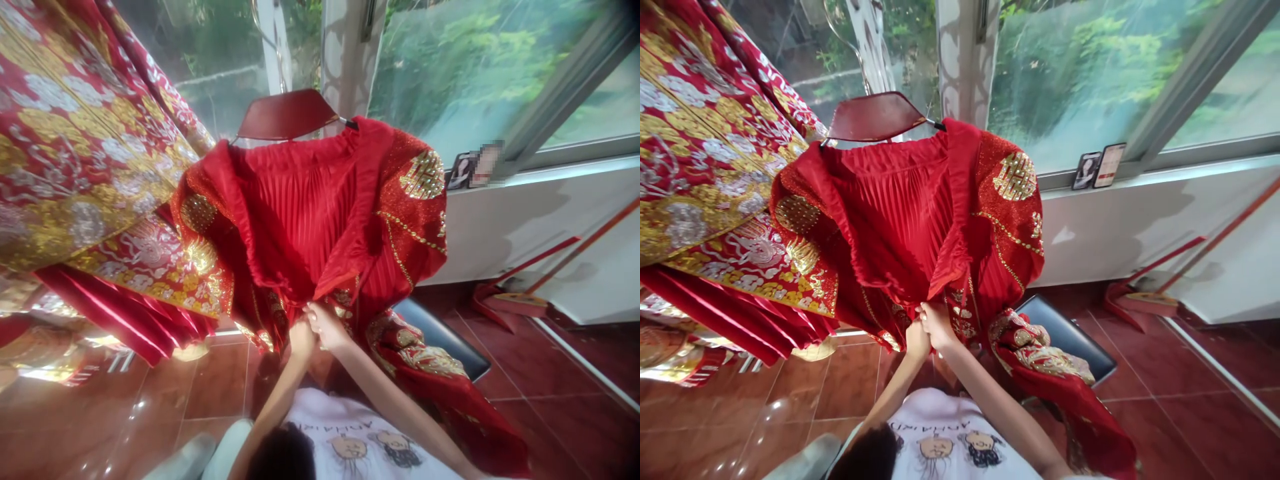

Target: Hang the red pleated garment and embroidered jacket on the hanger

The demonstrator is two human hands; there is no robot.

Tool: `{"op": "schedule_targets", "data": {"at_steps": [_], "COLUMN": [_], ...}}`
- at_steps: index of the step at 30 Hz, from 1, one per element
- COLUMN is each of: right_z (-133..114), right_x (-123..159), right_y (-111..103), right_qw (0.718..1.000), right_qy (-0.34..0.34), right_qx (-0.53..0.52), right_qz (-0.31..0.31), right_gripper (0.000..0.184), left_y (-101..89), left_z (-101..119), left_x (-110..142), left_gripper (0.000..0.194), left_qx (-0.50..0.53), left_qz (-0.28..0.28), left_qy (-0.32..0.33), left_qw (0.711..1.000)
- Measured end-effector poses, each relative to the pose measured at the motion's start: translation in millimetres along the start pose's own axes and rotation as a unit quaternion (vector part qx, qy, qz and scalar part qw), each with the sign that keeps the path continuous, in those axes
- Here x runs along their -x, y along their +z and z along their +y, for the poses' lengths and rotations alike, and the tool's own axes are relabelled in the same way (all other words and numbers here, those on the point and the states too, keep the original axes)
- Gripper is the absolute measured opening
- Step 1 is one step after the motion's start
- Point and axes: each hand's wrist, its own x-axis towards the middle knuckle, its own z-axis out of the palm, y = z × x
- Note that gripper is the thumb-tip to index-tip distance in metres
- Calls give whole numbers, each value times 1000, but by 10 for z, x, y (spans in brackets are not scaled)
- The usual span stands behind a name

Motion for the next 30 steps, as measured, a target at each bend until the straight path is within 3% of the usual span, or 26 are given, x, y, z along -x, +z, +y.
{"op": "schedule_targets", "data": {"at_steps": [3, 6, 10, 12, 15, 21, 25, 27, 30], "right_z": [-390, -663, -813, -890, -976, -868, -771, -611, -253], "right_x": [44, 129, 233, 282, 325, 185, 130, 132, 141], "right_y": [82, 113, 143, 184, 271, 306, 153, 50, -65], "right_qw": [999, 997, 996, 994, 990, 988, 969, 951, 946], "right_qy": [1, -58, -71, -68, -117, -136, -237, -265, -243], "right_qx": [-32, -44, -62, -80, -75, -80, 67, 152, 208], "right_qz": [-14, -27, 0, -10, -33, -1, -35, -42, -53], "right_gripper": [30, 32, 33, 32, 36, 40, 35, 35, 38], "left_y": [-32, -33, -17, -28, -53, 41, 48, -60, -386], "left_z": [-53, -129, -194, -187, -145, -122, -200, -259, -304], "left_x": [-51, -93, -94, -100, -119, -17, 37, 35, 74], "left_gripper": [31, 27, 26, 28, 31, 25, 28, 29, 34], "left_qx": [13, 24, 39, 46, 52, 93, 133, 156, 198], "left_qz": [14, 23, 19, 17, 11, -11, 8, 24, 59], "left_qy": [9, 11, 10, 12, 13, 5, 2, 0, 3], "left_qw": [1000, 999, 999, 999, 999, 996, 991, 987, 978]}}
